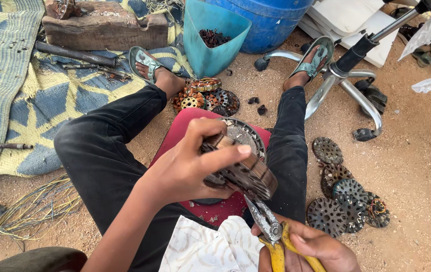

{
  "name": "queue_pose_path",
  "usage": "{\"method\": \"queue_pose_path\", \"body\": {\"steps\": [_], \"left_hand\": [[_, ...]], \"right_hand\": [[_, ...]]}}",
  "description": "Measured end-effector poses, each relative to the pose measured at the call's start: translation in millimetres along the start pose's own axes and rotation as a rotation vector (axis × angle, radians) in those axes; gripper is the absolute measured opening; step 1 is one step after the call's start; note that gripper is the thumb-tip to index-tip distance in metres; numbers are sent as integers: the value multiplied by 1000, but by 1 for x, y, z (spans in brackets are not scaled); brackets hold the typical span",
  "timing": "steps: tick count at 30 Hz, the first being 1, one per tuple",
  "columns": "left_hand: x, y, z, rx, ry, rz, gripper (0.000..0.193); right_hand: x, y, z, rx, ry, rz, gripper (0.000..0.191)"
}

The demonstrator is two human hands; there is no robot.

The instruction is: The person uses pliers to remove copper windings from a circular motor stator. They repeatedly pull and twist the wires, placing removed pieces into a nearby container. The work is performed while sitting on the ground with several similar stator parts nearby.

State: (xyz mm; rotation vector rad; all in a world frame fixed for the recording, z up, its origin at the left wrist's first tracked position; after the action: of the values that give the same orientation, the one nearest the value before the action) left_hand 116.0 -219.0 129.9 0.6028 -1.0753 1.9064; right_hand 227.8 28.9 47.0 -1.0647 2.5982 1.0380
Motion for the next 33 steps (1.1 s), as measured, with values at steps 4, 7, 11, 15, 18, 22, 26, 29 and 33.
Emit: {"method": "queue_pose_path", "body": {"steps": [4,7,11,15,18,22,26,29,33], "left_hand": [[1,-5,10,47,44,-49,104],[4,-5,16,78,59,-30,103],[5,-4,15,81,77,57,112],[3,-4,9,27,21,199,127],[2,-5,10,57,-27,258,127],[2,-5,15,90,-100,327,127],[6,-5,15,153,-147,353,130],[11,-4,13,215,-187,375,132],[20,4,4,248,-182,521,132]], "right_hand": [[9,3,-9,-19,152,-82,61],[13,6,-11,2,140,-91,56],[9,12,-21,-57,136,-59,44],[15,13,-26,-186,30,-86,41],[23,14,-31,-181,-11,-98,38],[33,19,-35,-442,-81,-80,34],[47,24,-45,-992,-137,89,35],[56,35,-56,-1621,-439,454,28],[68,38,-56,-1762,-632,578,29]]}}
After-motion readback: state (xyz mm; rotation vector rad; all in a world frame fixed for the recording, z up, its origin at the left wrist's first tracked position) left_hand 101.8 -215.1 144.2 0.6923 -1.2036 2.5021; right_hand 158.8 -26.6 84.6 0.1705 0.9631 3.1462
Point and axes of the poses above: each hand's wrist, its own x-axis towards the middle knuckle, its own z-axis out of the back of the hand, y = z × x, the point moved 5 cm from there along x, towards the middle knuckle, and after that the axes turned 7 degrees about z, right-handed, at the moved point
